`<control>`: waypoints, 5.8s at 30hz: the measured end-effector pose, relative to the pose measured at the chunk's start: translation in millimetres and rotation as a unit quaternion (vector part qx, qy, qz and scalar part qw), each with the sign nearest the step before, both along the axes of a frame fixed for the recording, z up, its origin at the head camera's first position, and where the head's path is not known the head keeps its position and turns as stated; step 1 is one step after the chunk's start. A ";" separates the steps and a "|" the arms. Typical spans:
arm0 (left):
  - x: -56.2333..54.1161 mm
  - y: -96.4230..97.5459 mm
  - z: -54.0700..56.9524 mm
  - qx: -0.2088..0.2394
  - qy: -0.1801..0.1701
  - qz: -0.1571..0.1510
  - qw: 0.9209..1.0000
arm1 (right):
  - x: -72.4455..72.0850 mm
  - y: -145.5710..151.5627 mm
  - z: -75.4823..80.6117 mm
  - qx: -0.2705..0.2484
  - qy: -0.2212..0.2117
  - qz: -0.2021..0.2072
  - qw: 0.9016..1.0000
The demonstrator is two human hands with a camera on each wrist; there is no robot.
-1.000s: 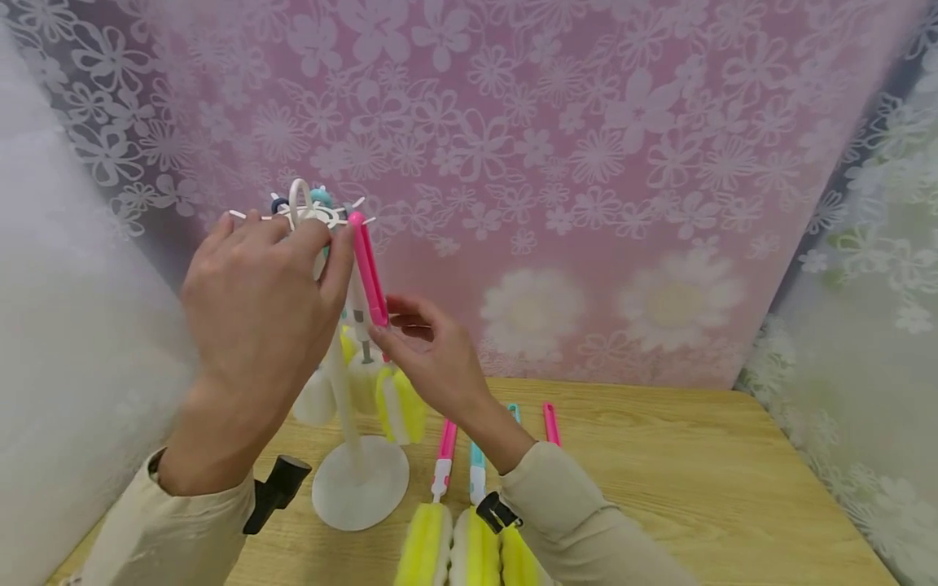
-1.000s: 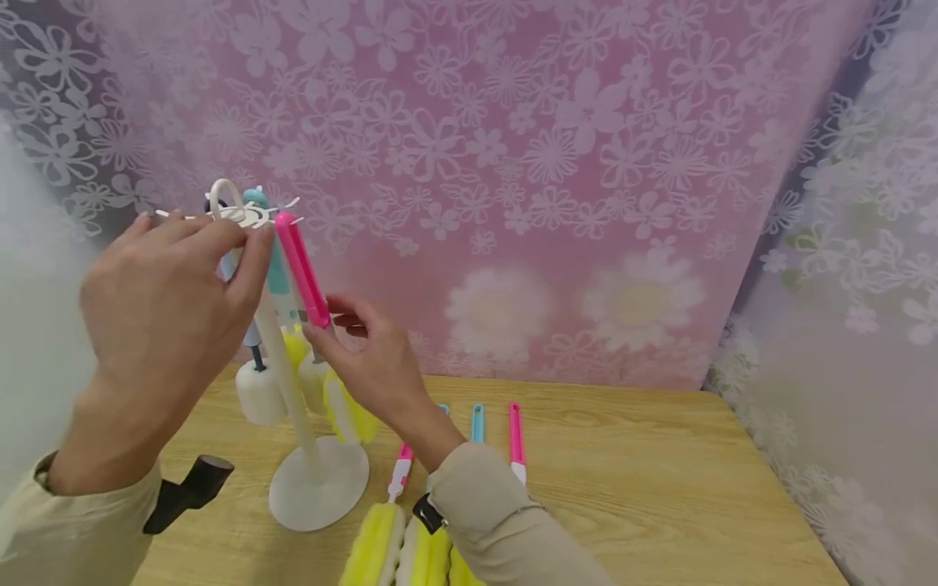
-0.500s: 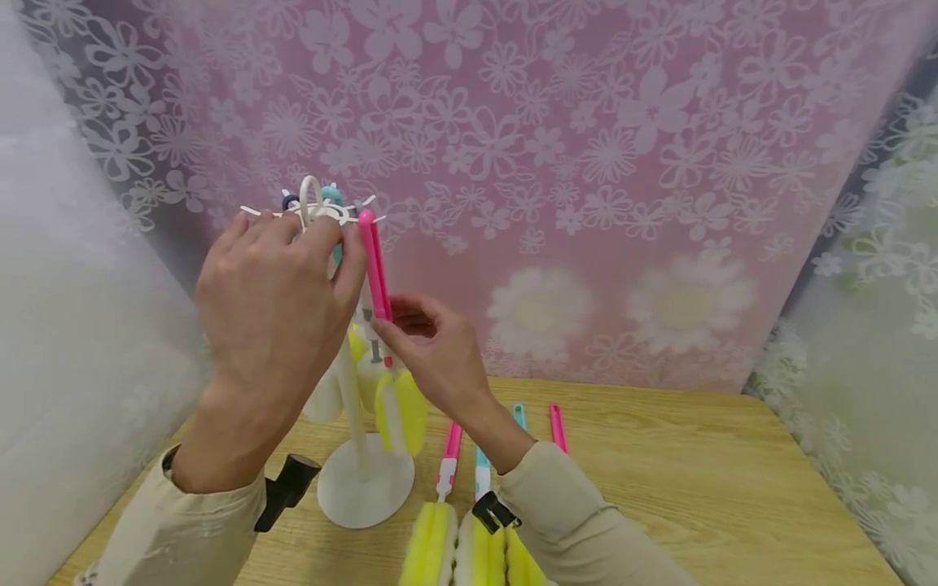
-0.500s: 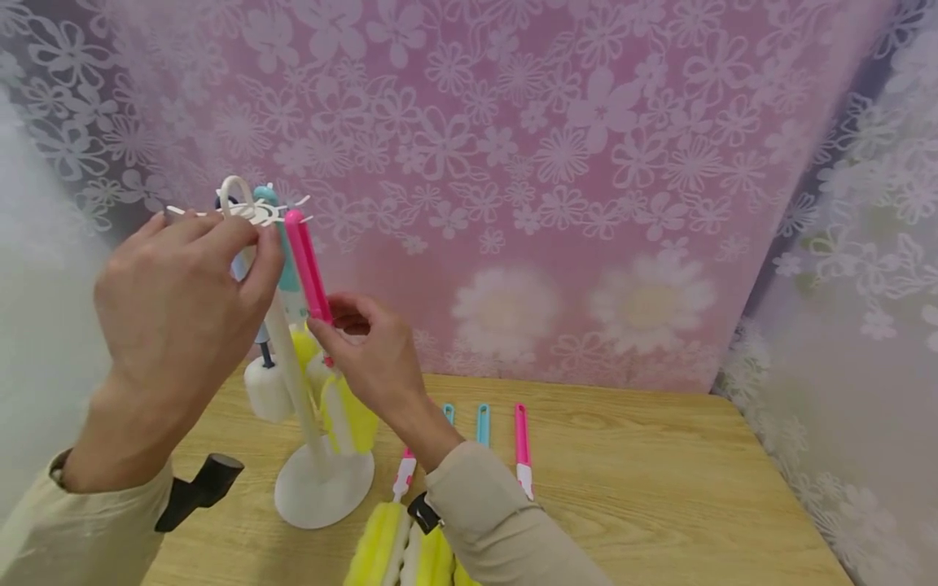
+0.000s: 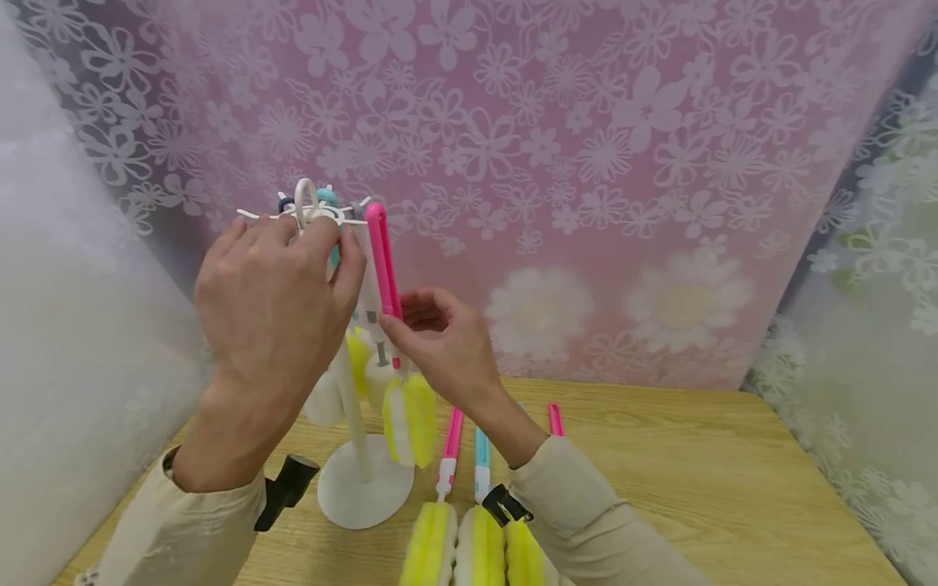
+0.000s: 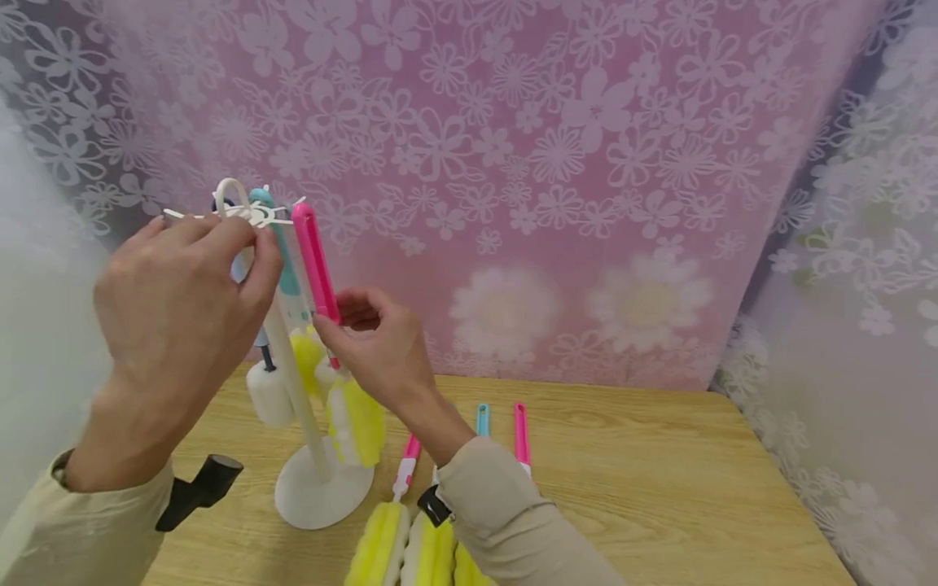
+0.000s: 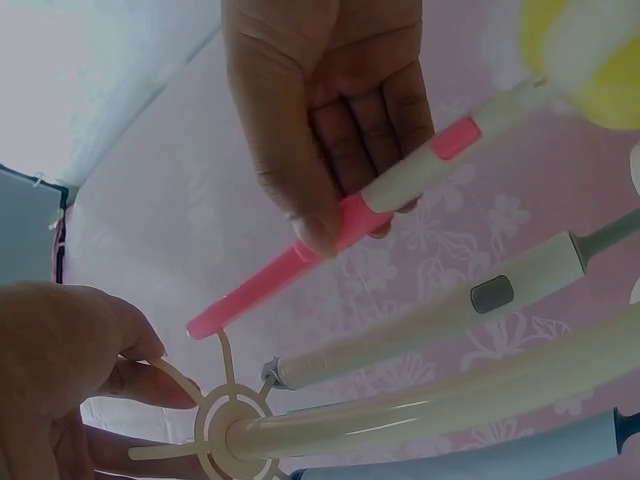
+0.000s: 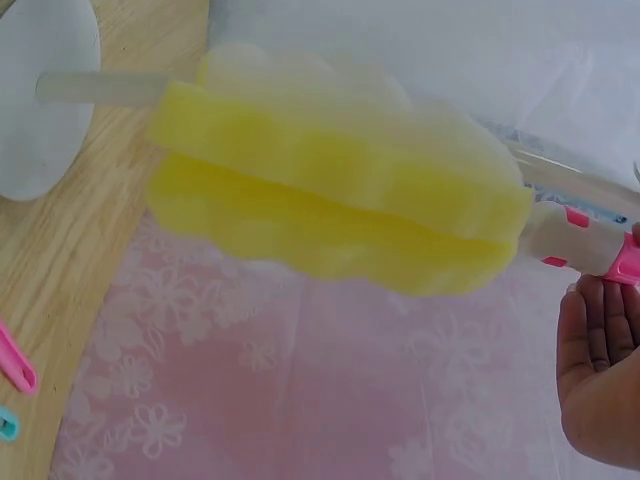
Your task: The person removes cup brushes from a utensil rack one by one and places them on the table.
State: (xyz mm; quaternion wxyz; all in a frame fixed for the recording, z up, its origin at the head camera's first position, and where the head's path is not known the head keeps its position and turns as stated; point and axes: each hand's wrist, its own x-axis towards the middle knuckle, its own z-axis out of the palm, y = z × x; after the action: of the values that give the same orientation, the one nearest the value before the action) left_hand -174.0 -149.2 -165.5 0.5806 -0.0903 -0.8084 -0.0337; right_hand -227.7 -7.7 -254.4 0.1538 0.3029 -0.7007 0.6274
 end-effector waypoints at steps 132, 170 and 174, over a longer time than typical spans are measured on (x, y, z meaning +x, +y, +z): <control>4.7 -18.6 -10.6 0.055 -0.017 -0.062 0.996 | 14.5 182.3 -76.6 0.154 -0.240 -0.074 0.956; -0.5 -1.8 -6.4 0.051 -0.004 -0.020 0.999 | 6.3 -13.0 -28.7 0.016 -0.035 -0.040 0.998; -0.8 -1.8 -6.5 0.049 -0.002 -0.018 0.999 | 3.8 -15.2 -26.6 0.004 -0.037 -0.030 0.999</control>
State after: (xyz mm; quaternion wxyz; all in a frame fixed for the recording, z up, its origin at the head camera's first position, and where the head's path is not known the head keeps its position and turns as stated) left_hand -174.8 -151.0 -172.0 0.5818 -0.0767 -0.8053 -0.0841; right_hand -223.9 -22.9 -281.0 0.1453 0.2594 -0.7171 0.6304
